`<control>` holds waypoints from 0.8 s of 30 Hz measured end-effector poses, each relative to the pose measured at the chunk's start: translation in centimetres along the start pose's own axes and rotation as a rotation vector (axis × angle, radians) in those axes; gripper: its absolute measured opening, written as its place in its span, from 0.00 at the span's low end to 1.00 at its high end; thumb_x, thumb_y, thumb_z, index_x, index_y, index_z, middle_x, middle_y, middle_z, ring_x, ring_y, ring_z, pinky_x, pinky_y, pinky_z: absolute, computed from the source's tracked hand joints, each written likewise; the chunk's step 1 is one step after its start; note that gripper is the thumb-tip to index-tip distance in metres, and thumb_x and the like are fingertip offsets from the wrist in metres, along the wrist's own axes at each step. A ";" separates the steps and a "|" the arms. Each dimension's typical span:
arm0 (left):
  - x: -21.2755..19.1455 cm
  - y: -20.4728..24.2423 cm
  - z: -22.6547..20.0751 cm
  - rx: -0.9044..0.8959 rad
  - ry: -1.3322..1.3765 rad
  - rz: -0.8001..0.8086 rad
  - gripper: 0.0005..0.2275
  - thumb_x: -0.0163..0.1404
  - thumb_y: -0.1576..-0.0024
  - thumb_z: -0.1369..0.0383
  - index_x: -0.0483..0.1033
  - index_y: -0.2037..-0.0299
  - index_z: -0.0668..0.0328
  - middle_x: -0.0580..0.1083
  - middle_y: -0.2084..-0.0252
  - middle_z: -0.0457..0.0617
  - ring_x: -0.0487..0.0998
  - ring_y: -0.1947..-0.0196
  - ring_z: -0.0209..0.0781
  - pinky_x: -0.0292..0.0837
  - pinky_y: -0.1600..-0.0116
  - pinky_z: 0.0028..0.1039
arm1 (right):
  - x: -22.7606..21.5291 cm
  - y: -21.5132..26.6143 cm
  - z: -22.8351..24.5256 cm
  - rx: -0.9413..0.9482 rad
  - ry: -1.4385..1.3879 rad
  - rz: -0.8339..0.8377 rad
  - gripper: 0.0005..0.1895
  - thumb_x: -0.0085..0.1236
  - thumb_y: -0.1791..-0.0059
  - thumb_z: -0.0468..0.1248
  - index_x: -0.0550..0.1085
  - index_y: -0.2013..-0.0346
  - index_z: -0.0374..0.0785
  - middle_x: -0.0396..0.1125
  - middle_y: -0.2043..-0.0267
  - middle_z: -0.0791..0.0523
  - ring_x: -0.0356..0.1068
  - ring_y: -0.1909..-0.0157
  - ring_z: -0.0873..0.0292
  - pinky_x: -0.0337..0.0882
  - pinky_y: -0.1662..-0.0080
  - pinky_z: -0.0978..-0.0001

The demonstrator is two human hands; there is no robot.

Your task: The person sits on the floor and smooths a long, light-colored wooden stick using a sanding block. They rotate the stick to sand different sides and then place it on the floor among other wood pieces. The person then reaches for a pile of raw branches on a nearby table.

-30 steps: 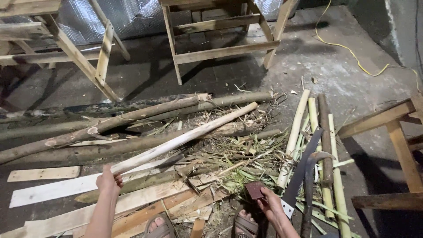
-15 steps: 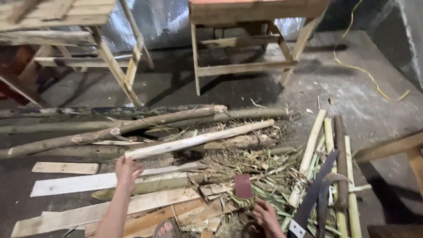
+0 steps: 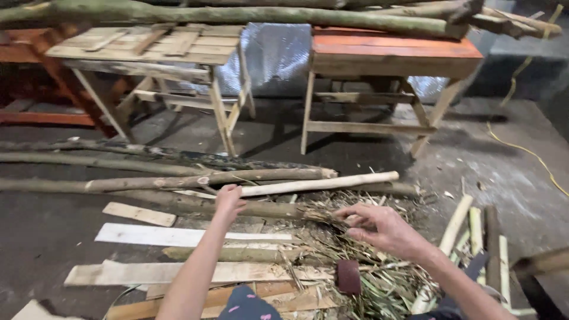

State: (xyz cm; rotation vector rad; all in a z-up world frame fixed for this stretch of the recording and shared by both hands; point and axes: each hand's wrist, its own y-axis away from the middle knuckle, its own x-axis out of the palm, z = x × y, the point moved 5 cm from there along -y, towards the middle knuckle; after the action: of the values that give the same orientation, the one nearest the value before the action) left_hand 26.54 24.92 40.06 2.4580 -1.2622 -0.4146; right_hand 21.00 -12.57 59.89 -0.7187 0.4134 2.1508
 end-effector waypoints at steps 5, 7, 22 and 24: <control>-1.5 3.6 -2.7 0.037 -0.009 0.041 0.10 0.43 0.46 0.68 0.72 0.56 0.57 0.72 0.67 0.49 0.67 0.80 0.35 0.54 0.81 0.20 | 2.9 1.7 7.1 -0.202 0.287 0.156 0.22 0.56 0.59 0.38 0.70 0.51 0.55 0.68 0.46 0.64 0.69 0.48 0.62 0.69 0.44 0.62; -2.5 4.1 -3.0 0.128 -0.127 0.154 0.08 0.45 0.48 0.69 0.74 0.63 0.61 0.71 0.73 0.49 0.64 0.83 0.34 0.56 0.84 0.19 | 5.4 2.8 7.1 -0.289 0.294 0.290 0.16 0.55 0.58 0.40 0.71 0.55 0.52 0.70 0.54 0.64 0.74 0.65 0.64 0.80 0.61 0.70; -13.5 6.3 -4.8 0.022 -0.405 0.104 0.11 0.47 0.48 0.70 0.74 0.56 0.60 0.73 0.72 0.48 0.69 0.82 0.34 0.56 0.82 0.19 | 7.8 -0.1 -3.6 -0.211 0.455 0.499 0.16 0.56 0.58 0.41 0.72 0.55 0.51 0.72 0.58 0.64 0.75 0.68 0.63 0.77 0.66 0.69; -14.1 4.5 -5.6 0.026 -0.430 0.108 0.09 0.47 0.48 0.69 0.75 0.58 0.59 0.72 0.74 0.47 0.68 0.82 0.33 0.56 0.81 0.19 | 7.8 -2.6 -3.8 -0.229 0.453 0.446 0.17 0.54 0.58 0.42 0.71 0.54 0.52 0.71 0.58 0.64 0.73 0.63 0.60 0.74 0.62 0.66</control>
State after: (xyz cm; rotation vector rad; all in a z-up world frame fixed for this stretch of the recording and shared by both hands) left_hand 17.70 35.00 48.38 2.3839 -1.5622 -0.9397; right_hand 20.38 -8.24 51.92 -1.3609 0.6141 2.4676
